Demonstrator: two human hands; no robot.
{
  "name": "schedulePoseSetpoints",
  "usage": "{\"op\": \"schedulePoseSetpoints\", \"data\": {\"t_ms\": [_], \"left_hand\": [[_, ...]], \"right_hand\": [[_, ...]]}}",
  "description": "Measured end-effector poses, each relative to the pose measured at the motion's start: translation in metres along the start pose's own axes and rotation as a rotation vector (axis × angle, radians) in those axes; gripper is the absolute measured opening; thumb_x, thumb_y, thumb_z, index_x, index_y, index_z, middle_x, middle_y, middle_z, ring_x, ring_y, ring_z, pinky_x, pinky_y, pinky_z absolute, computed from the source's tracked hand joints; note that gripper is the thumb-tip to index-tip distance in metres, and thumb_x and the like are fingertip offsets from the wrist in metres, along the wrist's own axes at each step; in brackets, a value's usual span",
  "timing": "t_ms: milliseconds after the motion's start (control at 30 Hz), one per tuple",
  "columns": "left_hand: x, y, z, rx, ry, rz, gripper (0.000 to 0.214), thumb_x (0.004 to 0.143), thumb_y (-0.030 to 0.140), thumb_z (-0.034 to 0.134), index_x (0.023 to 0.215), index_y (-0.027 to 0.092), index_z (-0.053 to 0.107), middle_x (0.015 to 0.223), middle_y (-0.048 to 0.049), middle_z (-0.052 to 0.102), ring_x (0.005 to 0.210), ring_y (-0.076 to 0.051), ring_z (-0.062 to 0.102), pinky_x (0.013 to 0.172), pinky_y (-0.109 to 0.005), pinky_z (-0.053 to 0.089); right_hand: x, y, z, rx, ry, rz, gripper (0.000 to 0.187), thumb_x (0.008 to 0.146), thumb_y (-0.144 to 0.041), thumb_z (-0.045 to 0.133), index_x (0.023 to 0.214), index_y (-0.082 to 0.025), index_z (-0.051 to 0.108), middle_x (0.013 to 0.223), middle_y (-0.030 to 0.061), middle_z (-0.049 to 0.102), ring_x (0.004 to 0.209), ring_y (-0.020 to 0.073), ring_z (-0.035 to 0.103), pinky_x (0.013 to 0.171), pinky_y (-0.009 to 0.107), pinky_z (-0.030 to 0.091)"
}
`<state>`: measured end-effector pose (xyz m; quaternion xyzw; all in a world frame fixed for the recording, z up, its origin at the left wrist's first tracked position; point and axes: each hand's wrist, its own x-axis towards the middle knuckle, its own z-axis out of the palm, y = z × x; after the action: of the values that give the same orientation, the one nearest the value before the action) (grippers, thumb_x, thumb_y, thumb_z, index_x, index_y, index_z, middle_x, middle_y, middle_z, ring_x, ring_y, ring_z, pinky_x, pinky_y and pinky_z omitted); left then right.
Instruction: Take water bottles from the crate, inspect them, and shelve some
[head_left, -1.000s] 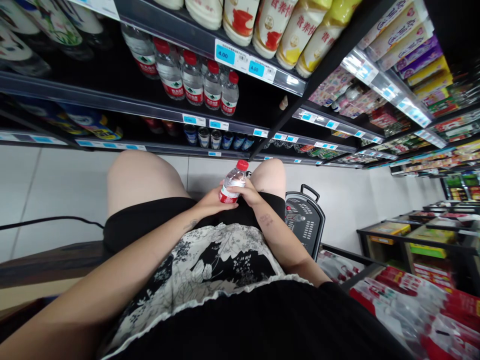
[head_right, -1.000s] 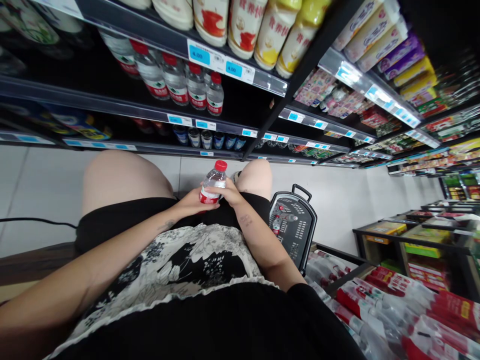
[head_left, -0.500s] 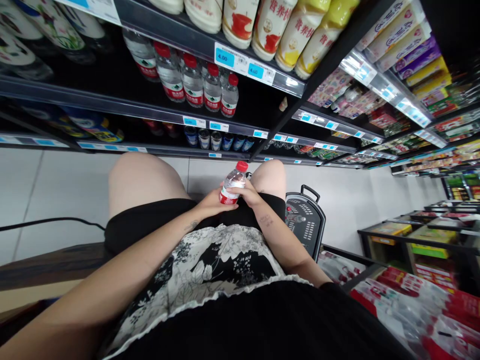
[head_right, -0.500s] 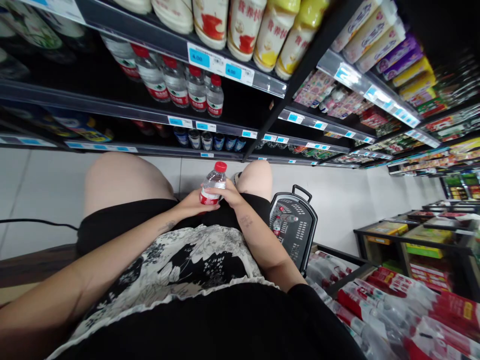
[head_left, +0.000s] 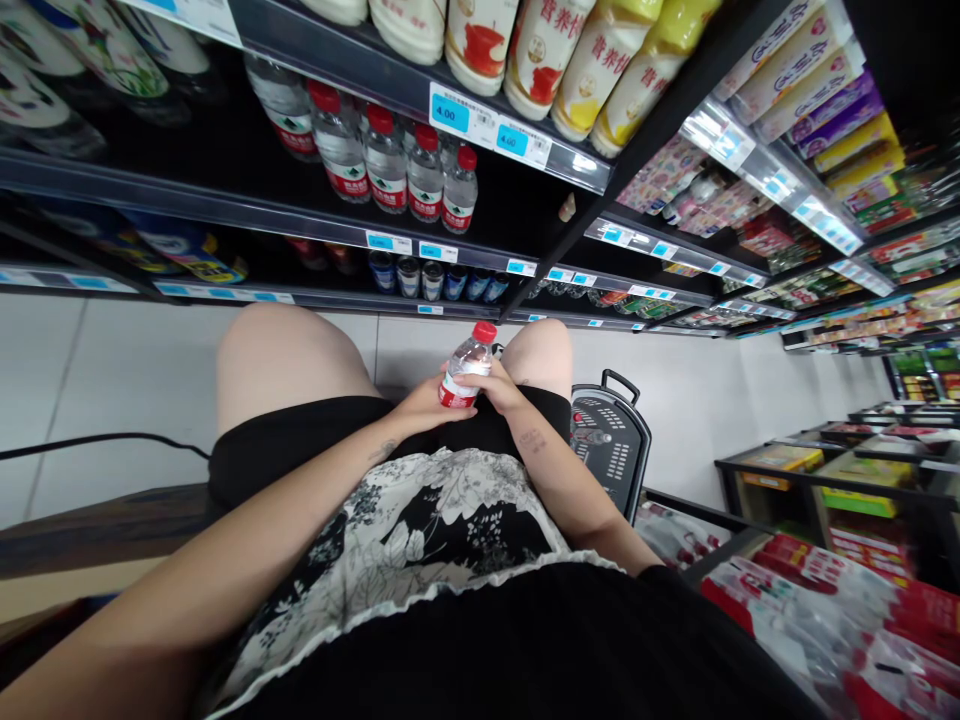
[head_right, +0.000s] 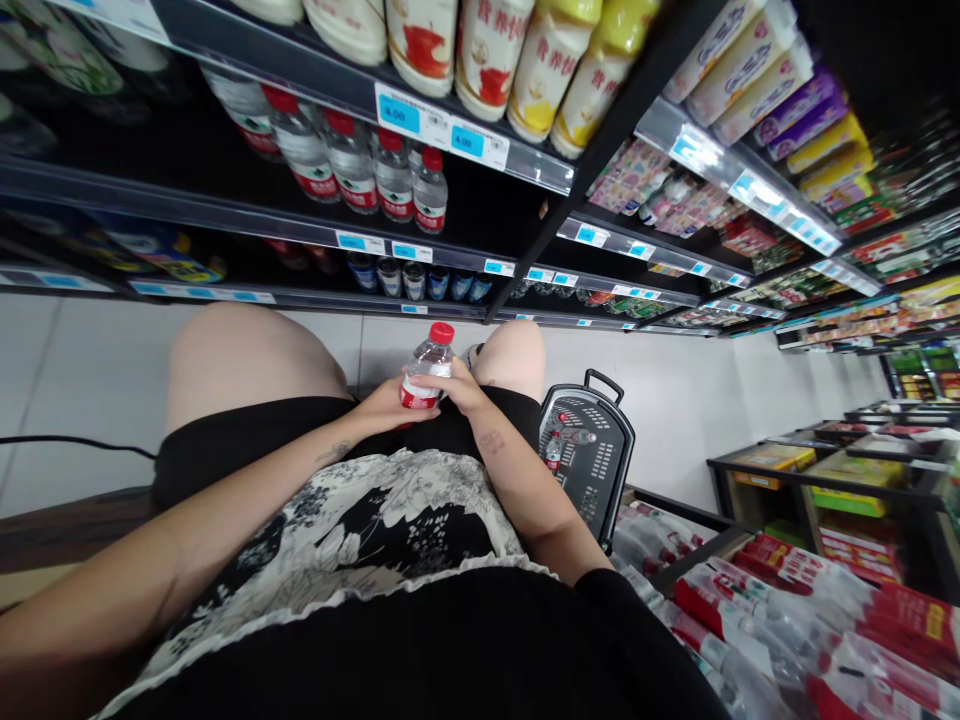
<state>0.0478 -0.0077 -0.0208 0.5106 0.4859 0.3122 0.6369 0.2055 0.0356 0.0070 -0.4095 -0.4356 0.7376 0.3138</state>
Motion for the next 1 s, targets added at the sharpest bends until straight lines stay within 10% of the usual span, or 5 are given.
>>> {"op": "schedulePoseSetpoints", "data": {"t_ms": [1000], "left_hand": [[0.0019, -0.0035, 0.0003, 0.055, -0.014, -0.002, 0.054, 0.062, 0.046, 0.084, 0.104, 0.016, 0.069, 0.097, -0.0075, 0.077, 0.091, -0.027, 0.072, 0.088, -0.040, 0.058]], "right_hand": [[0.0000, -0.0035, 0.0013, -0.007, 0.019, 0.036, 0.037, 0.059, -0.035, 0.089, 0.085, -0.019, 0.069, 0.087, 0.0017, 0.075, 0.085, 0.0199, 0.070, 0.086, 0.031, 0.056]]}}
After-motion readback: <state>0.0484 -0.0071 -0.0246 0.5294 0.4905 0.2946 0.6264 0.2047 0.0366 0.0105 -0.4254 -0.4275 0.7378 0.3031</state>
